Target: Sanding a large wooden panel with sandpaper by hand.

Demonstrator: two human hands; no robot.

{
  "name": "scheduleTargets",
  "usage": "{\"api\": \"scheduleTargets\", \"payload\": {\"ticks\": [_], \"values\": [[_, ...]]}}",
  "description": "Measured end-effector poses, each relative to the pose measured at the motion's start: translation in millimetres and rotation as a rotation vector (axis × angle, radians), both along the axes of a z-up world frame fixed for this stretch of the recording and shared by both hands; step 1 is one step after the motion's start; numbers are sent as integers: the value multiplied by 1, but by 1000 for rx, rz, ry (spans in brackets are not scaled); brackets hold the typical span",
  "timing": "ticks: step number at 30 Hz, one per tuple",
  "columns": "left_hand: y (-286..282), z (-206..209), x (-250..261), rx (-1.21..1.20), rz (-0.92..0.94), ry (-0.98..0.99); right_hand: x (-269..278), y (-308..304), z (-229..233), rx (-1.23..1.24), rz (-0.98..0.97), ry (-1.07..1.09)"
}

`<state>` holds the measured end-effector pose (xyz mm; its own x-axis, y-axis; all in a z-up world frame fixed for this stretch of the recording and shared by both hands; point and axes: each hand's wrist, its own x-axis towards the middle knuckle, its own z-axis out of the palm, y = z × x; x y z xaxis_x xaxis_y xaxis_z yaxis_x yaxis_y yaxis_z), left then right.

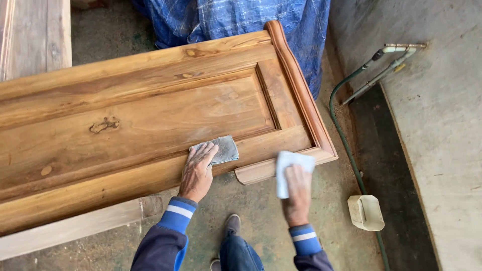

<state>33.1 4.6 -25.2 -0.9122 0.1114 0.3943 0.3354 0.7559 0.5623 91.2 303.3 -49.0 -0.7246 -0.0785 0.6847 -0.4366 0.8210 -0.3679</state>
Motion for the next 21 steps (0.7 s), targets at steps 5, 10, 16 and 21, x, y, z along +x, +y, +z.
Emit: {"api": "scheduleTargets", "payload": {"ticks": [5,10,16,21], "values": [[15,31,-16,95,-61,-114,-17,21,-1,-328,-359,24],[78,53,-31,42,-379,-86,-12,-74,26,-914,-393,-20],[85,42,-43,-121,-789,-193,29,-158,-44,-1128,-429,-231],[77,35,-68,-216,-901,-160,21,-194,-39,-1068,-447,-15]]}}
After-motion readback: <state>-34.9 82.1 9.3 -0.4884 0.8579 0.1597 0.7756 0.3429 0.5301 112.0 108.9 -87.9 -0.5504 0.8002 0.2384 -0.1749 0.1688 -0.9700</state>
